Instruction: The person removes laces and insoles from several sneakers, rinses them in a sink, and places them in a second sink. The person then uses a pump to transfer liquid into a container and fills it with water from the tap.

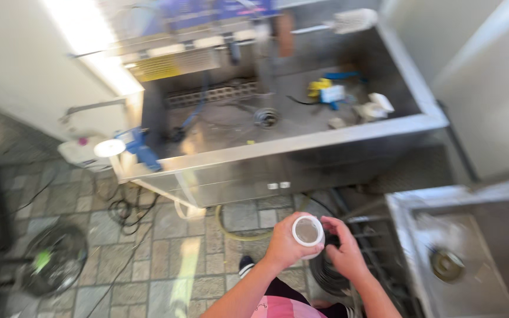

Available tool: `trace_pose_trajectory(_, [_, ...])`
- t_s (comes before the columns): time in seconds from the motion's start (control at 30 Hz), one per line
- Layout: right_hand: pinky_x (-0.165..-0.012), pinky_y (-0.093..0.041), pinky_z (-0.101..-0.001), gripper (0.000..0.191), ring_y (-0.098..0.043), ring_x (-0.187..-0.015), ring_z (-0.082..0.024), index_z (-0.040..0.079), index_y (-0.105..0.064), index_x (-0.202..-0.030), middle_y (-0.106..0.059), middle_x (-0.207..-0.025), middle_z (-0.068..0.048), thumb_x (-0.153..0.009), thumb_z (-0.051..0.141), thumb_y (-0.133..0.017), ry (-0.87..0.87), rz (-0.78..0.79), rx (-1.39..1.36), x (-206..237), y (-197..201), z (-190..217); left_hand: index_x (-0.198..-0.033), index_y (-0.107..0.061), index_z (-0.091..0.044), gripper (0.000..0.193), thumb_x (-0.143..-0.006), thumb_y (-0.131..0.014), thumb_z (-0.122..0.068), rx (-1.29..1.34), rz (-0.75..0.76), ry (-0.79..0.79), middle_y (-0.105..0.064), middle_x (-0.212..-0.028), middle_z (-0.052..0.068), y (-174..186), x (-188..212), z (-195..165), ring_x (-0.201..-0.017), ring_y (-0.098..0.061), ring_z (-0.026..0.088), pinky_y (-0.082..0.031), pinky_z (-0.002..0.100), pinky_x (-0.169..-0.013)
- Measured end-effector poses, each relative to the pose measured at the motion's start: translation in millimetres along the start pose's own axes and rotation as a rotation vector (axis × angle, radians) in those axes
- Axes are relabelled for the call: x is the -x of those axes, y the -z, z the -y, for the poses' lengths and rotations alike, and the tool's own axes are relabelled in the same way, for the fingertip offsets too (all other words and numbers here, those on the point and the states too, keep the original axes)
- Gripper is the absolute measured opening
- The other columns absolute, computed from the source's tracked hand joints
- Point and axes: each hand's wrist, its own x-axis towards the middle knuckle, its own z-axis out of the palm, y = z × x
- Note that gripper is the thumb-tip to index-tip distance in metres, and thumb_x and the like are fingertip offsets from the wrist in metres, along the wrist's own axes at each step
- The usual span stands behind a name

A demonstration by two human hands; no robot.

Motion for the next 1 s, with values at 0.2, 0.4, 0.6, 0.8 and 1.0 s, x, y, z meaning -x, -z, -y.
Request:
trace_pose_trajectory(0.2, [-0.093,-0.054,-0.0291,0.035,-0.069,-0.099,-0.014,0.002,-0.067,-0.120,-0.075,-0.107,-0.006,-0.087,-0.005,-0.060,-0.084,0.114,-0.129,-104.7,-158.9,28.3,-0.112,-0.072,-0.010,0.057,-0.061,-0.095,-0.021,-0.207,-0.212,0.028,-0.077,-0.099,0.005,173.3,32.5,3.9,-0.092,-0.073,0.015,-0.058,0.032,-0.087])
trace_pose_trajectory(0.4, [-0.089,-0.054,-0.0294,0.030,-0.066,-0.098,-0.013,0.004,-0.066,-0.121,-0.073,-0.109,-0.004,-0.091,0.007,-0.069,-0.083,0.391,-0.145,-191.5,-298.6,102.0,-0.110,-0.072,-0.011,0.054,-0.062,-0.093,-0.020,-0.135,-0.467,0.171,-0.079,-0.096,0.004,307.9,69.8,-4.8,-0.090,-0.076,0.013,-0.059,0.031,-0.084])
trace_pose_trajectory(0.6, [-0.096,-0.048,-0.0360,0.049,-0.060,-0.115,-0.021,0.004,-0.063,-0.126,-0.069,-0.122,-0.013,-0.086,0.024,-0.081,0.238,0.461,0.167,-273.0,-402.4,157.1,-0.111,-0.072,-0.011,0.055,-0.061,-0.093,-0.019,-0.230,-0.683,0.156,-0.080,-0.096,0.005,395.0,84.0,-1.3,-0.091,-0.078,0.014,-0.060,0.031,-0.085])
trace_pose_trajectory(0.8, [-0.082,-0.056,-0.0380,0.074,-0.066,-0.096,-0.028,-0.002,-0.056,-0.129,-0.052,-0.130,-0.025,-0.073,0.033,-0.088,0.210,0.344,0.296,-346.3,-496.6,190.4,-0.111,-0.072,-0.012,0.055,-0.061,-0.093,-0.021,-0.231,-0.883,0.228,-0.080,-0.100,0.003,452.9,82.0,9.5,-0.094,-0.077,0.015,-0.060,0.032,-0.086])
trace_pose_trajectory(1.0, [-0.077,-0.056,-0.0394,0.052,-0.070,-0.082,-0.023,-0.001,-0.067,-0.108,-0.072,-0.095,-0.013,-0.066,0.024,-0.084,-0.165,0.538,0.347,-380.2,-540.9,193.4,-0.112,-0.072,-0.015,0.056,-0.060,-0.093,-0.023,-0.272,-0.985,0.314,-0.079,-0.102,0.002,492.4,64.9,24.0,-0.096,-0.078,0.016,-0.059,0.032,-0.088])
